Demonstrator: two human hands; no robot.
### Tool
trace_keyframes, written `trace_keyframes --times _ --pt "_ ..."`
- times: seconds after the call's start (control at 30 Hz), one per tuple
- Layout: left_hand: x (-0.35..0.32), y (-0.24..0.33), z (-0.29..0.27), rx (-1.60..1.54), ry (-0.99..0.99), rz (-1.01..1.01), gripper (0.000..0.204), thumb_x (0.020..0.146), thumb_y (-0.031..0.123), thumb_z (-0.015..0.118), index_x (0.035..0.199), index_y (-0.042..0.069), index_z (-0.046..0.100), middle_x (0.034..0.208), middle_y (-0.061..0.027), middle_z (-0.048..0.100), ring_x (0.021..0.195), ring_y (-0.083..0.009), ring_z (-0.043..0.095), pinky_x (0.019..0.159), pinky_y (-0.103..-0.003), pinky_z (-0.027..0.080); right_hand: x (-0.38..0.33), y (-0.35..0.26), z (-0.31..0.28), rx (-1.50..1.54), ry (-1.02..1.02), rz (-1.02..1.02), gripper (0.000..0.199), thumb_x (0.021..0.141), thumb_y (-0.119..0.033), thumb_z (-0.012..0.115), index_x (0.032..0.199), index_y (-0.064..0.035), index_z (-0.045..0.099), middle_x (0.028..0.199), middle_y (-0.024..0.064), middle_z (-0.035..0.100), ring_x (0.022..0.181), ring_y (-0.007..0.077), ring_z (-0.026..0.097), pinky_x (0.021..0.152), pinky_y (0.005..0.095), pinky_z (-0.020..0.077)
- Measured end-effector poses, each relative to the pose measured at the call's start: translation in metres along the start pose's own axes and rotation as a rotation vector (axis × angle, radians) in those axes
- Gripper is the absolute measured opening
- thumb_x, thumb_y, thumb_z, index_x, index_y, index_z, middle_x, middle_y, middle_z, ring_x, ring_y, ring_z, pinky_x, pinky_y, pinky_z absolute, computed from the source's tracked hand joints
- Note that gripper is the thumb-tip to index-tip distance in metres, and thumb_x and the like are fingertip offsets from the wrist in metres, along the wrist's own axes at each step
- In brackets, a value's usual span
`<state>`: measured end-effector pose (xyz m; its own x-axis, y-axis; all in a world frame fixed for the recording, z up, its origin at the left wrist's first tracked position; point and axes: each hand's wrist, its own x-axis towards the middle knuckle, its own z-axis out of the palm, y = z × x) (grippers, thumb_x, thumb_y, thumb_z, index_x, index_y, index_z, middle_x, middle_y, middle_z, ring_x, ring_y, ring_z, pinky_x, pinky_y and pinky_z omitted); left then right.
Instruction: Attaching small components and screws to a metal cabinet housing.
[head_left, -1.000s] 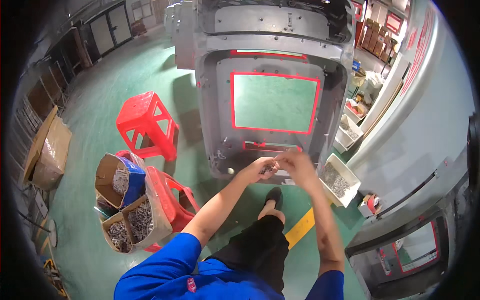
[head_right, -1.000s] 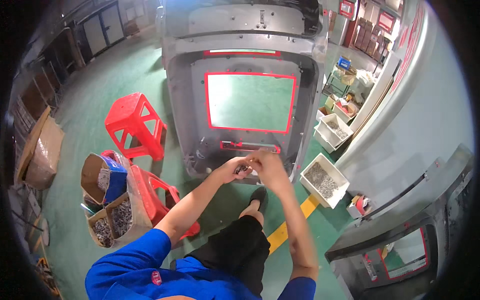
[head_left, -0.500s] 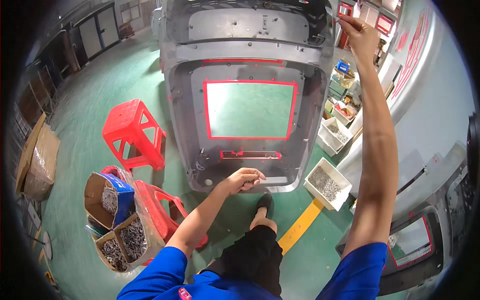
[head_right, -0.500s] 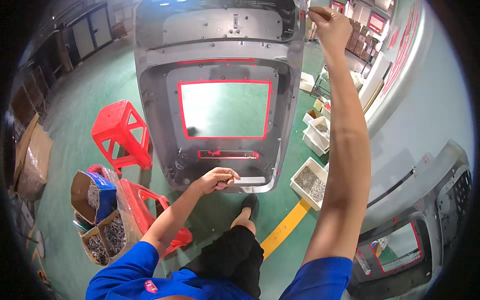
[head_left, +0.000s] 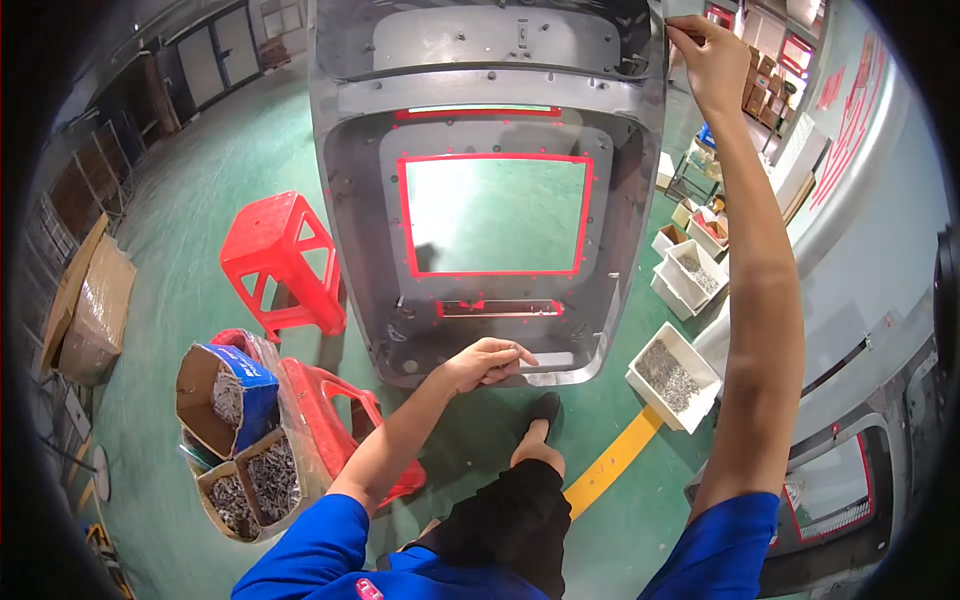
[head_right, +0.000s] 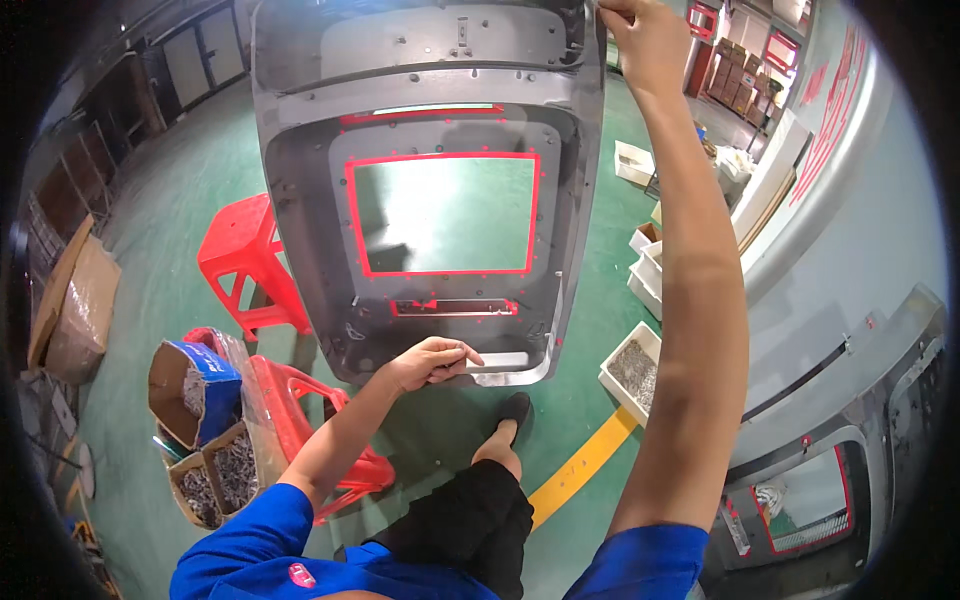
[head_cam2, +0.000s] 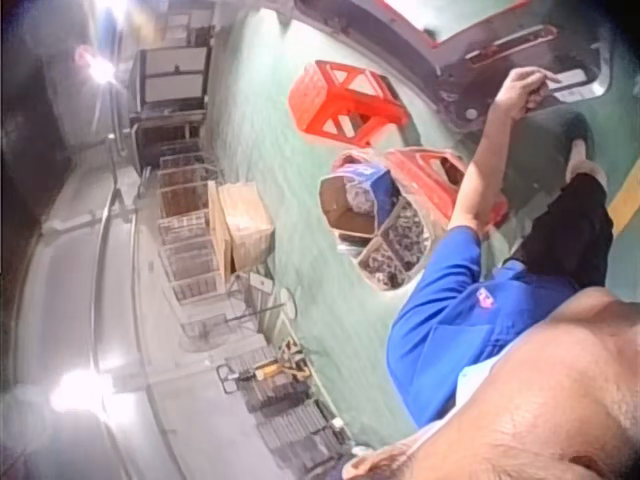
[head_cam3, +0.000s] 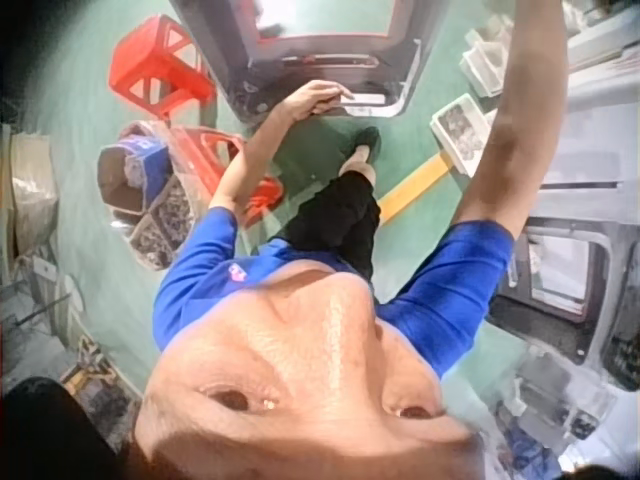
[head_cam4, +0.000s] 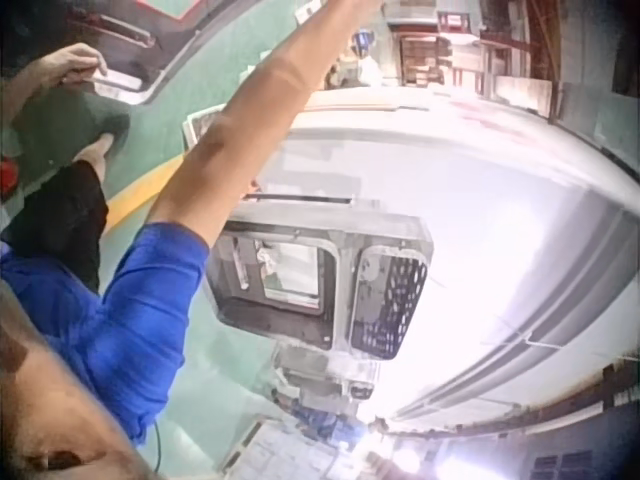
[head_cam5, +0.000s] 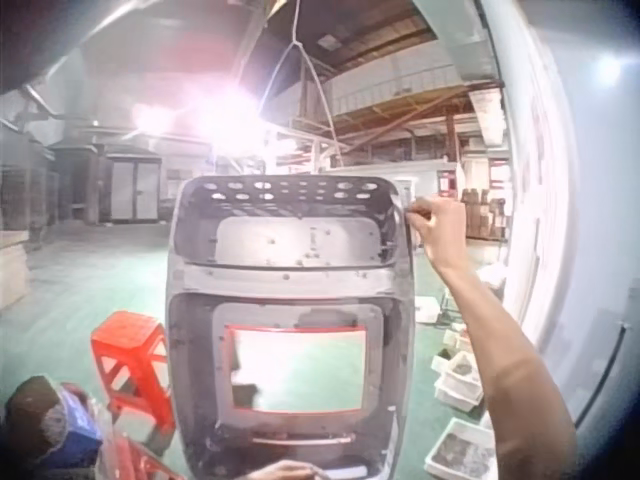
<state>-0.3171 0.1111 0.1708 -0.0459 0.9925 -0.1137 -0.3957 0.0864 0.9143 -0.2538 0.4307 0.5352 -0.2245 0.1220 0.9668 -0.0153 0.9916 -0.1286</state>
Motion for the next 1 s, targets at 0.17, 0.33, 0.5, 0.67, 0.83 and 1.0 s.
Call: trace_keyframes --times 0.17,0.33,0.5,0.67,0.83,1.0 --pt "-0.002 0.001 -0.004 0.043 0.029 0.016 0.032 0.098 0.023 0.044 0.108 -0.002 0.061 0.063 0.0059 0.040 0.051 -0.0015 0.029 0.043 -0.017 0.024 0.009 -0.003 0.016 -0.335 -0.002 -0.061 0.017 0.080 -0.023 0.064 0.091 -0.0123 0.070 0.080 0.0100 0.067 0.074 0.0277 0.065 0.067 0.0341 0.0493" --pt "0.010 0.005 -0.003 0.091 0.023 0.046 0.032 0.098 0.024 0.044 0.106 -0.002 0.062 0.061 0.0067 0.037 0.050 -0.0019 0.029 0.042 -0.017 0.023 0.000 -0.010 0.008 -0.205 0.101 -0.072 0.021 0.081 -0.024 0.066 0.094 -0.0080 0.070 0.080 0.0091 0.069 0.072 0.0191 0.065 0.067 0.0305 0.0488" --pt "-0.004 0.008 -0.019 0.117 0.080 0.077 0.034 0.098 0.027 0.043 0.107 -0.001 0.061 0.058 0.0062 0.033 0.048 -0.0030 0.028 0.042 -0.019 0.024 -0.154 -0.123 0.023 0.202 -0.466 0.139 0.022 0.078 -0.026 0.068 0.091 -0.0087 0.070 0.083 0.0087 0.069 0.077 0.0267 0.065 0.071 0.0347 0.0497" --pt "0.008 0.009 -0.027 0.117 0.097 0.061 0.024 0.096 0.025 0.047 0.090 0.005 0.059 0.061 0.0057 0.037 0.048 -0.0027 0.030 0.041 -0.020 0.022 -0.293 -0.146 0.055 0.121 -0.917 0.048 0.013 0.074 -0.019 0.067 0.080 -0.0076 0.069 0.076 0.0089 0.063 0.075 0.0261 0.063 0.070 0.0367 0.0495" --pt "-0.003 0.011 -0.042 0.076 0.109 0.064 0.019 0.095 0.024 0.051 0.081 0.010 0.052 0.064 0.0069 0.039 0.050 -0.0014 0.029 0.041 -0.020 0.018 -0.320 -0.147 0.073 0.420 -0.940 0.316 0.007 0.070 -0.007 0.069 0.076 -0.0053 0.068 0.074 0.0097 0.062 0.070 0.0263 0.063 0.066 0.0342 0.0512" --pt "0.006 0.017 -0.045 0.145 0.108 0.027 0.016 0.095 0.025 0.052 0.090 0.009 0.055 0.064 0.0076 0.039 0.051 -0.0013 0.030 0.043 -0.019 0.020 -0.322 -0.138 0.072 0.592 -0.881 0.628 0.009 0.069 0.000 0.069 0.077 0.0007 0.066 0.074 0.0100 0.066 0.070 0.0148 0.064 0.064 0.0285 0.0505"
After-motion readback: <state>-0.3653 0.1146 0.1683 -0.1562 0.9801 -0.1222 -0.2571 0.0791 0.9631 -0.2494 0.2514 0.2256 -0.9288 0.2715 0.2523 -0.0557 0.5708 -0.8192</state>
